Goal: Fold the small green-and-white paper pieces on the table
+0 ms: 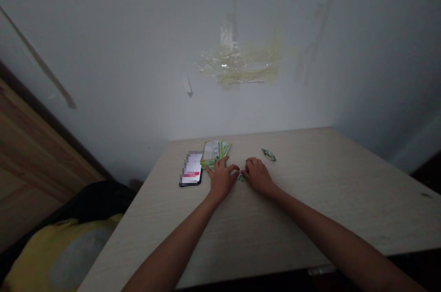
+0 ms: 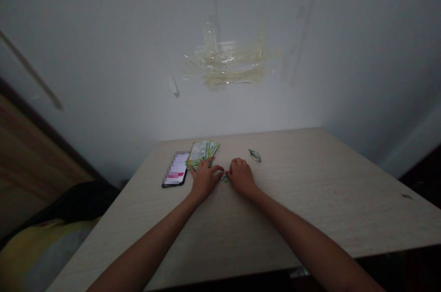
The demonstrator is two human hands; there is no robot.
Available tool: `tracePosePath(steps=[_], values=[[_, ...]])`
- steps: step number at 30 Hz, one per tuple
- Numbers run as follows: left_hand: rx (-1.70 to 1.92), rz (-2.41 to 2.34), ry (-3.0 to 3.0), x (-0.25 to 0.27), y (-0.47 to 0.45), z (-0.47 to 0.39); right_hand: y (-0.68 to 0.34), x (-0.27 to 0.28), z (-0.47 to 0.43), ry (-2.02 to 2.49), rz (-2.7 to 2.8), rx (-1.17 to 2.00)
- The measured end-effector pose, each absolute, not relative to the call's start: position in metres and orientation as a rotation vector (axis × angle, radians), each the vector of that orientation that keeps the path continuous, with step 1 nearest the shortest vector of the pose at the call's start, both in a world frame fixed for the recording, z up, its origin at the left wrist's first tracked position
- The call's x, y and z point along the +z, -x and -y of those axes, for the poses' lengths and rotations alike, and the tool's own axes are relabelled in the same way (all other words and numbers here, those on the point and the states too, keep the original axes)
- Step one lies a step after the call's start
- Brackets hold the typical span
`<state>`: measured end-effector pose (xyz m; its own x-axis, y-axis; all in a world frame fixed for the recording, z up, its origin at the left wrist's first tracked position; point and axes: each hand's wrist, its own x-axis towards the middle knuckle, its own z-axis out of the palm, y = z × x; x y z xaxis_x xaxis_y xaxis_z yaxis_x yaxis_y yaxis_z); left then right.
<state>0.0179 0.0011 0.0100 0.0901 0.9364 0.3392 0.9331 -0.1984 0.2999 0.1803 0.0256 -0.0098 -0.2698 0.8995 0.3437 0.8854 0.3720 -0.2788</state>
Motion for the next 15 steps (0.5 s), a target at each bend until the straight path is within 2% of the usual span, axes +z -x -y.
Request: tracePosePath(steps=[10,15], values=[[0.687,-1.940,-2.544,0.011,-0.013,0.000,-0.181,-0.010,-0.022,1.485,2.121,0.065],[0.655,-1.925,-2.588,0.012,-0.013,0.004,-0.192,-0.005,-0.018,1.262,2.091,0.110]])
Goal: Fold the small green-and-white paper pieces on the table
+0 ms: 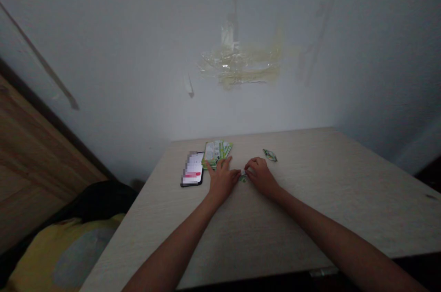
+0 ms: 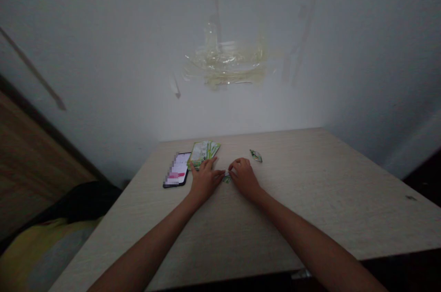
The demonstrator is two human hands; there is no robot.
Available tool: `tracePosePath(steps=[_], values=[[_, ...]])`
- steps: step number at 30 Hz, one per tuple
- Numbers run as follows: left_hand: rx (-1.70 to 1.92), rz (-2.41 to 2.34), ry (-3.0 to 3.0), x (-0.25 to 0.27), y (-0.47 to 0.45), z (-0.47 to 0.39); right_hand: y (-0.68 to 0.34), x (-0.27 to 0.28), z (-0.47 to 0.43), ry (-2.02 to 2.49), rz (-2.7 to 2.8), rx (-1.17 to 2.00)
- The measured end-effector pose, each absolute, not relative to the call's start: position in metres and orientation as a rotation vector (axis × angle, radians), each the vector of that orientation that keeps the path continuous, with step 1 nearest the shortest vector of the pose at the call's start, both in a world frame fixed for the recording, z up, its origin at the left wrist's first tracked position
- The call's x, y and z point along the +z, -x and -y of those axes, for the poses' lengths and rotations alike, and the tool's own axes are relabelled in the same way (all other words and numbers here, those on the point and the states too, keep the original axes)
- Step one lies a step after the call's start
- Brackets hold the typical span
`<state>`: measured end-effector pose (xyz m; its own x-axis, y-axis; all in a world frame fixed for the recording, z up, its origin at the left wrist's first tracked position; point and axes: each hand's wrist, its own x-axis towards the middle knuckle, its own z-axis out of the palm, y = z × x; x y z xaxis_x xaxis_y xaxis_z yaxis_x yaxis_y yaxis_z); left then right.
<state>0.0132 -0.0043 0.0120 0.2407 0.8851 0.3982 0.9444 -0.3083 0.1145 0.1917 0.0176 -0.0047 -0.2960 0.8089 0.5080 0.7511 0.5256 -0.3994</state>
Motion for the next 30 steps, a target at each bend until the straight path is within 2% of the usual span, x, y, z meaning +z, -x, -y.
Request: tracePosePath(steps=[6,19,30], values=[[-0.616,1.695,2.362,0.009,-0.014,0.007,-0.199,-0.001,-0.013,1.114,2.219,0.065],[-0.676,1.704,2.435,0.009,-0.011,0.003,-0.204,-0.004,-0.021,1.345,2.204,0.036],[-0.755,1.556,2.444,0.007,-0.010,0.001,-0.215,-0.026,-0.047,1.034,2.206,0.086]])
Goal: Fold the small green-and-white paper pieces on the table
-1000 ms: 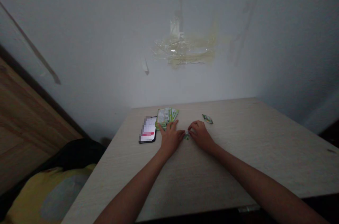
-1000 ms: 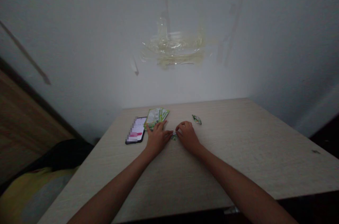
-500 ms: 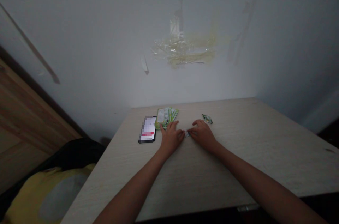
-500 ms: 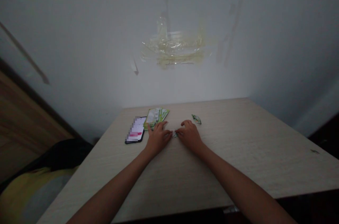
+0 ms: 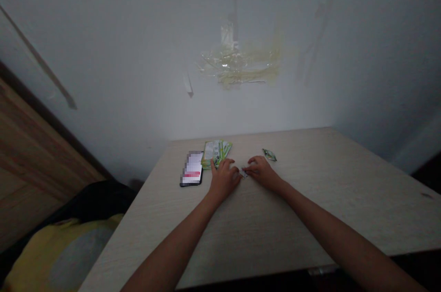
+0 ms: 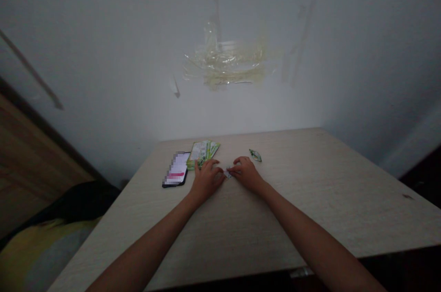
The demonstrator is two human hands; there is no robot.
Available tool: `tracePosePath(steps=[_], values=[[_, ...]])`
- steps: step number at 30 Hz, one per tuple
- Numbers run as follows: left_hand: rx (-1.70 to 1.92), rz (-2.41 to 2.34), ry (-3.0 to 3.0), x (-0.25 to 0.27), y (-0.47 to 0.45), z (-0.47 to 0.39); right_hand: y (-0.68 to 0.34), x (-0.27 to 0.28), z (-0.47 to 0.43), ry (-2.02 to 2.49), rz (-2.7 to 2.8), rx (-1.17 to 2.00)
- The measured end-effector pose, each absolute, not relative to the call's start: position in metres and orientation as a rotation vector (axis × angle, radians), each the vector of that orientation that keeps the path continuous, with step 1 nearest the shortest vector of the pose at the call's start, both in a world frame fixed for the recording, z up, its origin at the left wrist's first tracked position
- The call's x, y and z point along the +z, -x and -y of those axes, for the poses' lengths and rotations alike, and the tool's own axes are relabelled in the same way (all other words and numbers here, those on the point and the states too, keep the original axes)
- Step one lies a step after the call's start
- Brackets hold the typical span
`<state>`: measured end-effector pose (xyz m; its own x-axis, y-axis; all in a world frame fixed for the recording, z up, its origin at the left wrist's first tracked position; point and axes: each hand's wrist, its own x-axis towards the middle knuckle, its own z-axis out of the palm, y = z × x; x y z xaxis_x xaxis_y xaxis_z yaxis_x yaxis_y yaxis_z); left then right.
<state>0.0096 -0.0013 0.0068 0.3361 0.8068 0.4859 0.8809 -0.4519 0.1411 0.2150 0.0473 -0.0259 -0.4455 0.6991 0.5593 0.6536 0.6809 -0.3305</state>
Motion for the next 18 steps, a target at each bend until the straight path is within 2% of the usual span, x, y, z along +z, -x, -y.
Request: tracePosePath(steps=[18], values=[[-0.690,1.641,2.392,0.0014,-0.0096,0.0004,-0.2133,-0.0217,-0.0424,1.063,2.228,0.080]])
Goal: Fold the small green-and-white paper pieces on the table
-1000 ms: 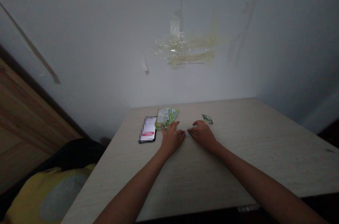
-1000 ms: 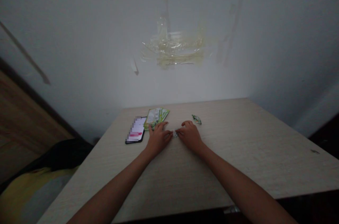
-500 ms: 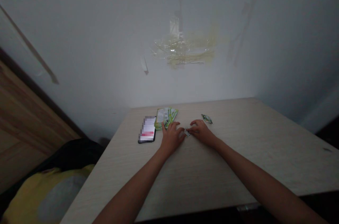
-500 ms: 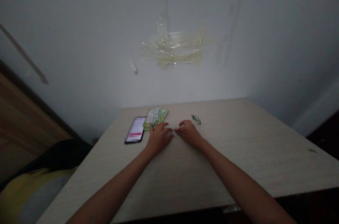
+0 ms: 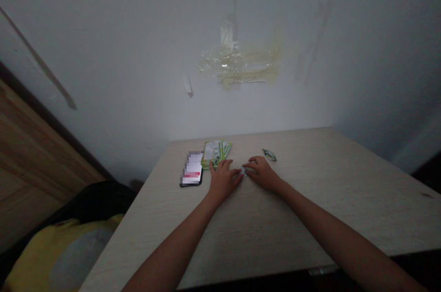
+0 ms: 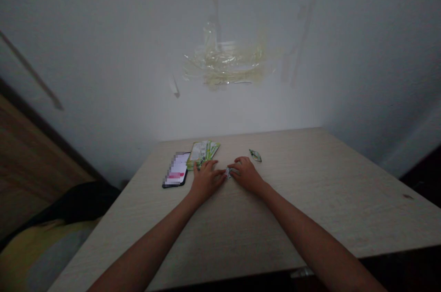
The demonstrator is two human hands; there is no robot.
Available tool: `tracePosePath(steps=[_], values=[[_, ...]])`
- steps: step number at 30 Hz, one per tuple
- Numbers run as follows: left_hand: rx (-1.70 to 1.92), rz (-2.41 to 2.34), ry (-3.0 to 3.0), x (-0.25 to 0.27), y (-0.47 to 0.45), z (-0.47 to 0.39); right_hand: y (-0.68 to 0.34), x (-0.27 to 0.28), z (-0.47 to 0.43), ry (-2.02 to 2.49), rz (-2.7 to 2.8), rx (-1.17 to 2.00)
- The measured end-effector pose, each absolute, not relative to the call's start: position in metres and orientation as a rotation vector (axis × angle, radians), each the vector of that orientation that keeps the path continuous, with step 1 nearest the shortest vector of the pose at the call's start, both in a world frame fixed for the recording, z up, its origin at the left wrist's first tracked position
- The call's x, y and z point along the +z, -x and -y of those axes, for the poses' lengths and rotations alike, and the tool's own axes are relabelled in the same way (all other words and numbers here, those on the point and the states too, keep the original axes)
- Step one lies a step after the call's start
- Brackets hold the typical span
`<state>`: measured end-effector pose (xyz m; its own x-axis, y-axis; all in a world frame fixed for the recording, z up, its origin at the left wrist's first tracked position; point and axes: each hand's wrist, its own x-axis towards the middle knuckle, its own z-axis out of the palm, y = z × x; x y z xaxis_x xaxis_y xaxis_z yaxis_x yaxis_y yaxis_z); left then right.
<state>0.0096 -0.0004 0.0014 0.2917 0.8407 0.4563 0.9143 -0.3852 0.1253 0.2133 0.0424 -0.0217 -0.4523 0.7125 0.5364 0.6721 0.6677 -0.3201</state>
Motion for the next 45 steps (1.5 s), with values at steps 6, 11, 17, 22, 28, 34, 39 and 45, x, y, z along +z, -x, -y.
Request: tracePosePath(steps=[6,11,17,22,28,34,39,45], values=[[-0.661,1.682,2.389,0.000,-0.009,-0.002,-0.212,-0.016,-0.038,0.998,2.225,0.122],[-0.661,1.729,2.424,-0.001,-0.006,-0.006,-0.211,-0.017,-0.038,0.978,2.252,0.062],[-0.730,1.689,2.456,0.001,-0.005,-0.006,-0.210,-0.016,-0.037,1.021,2.260,0.028],[-0.739,1.652,2.471,0.004,-0.005,-0.003,-0.209,-0.013,-0.034,1.027,2.279,0.009],[-0.674,1.619,2.480,0.008,-0.007,0.004,-0.209,-0.014,-0.035,1.026,2.284,-0.006],[-0.590,1.626,2.434,0.011,-0.010,0.009,-0.209,-0.017,-0.035,1.021,2.304,0.010],[-0.529,1.603,2.444,0.013,-0.008,0.012,-0.209,-0.018,-0.035,1.026,2.312,-0.016],[-0.539,1.630,2.440,0.016,-0.006,0.011,-0.210,-0.013,-0.032,1.140,2.295,-0.025]])
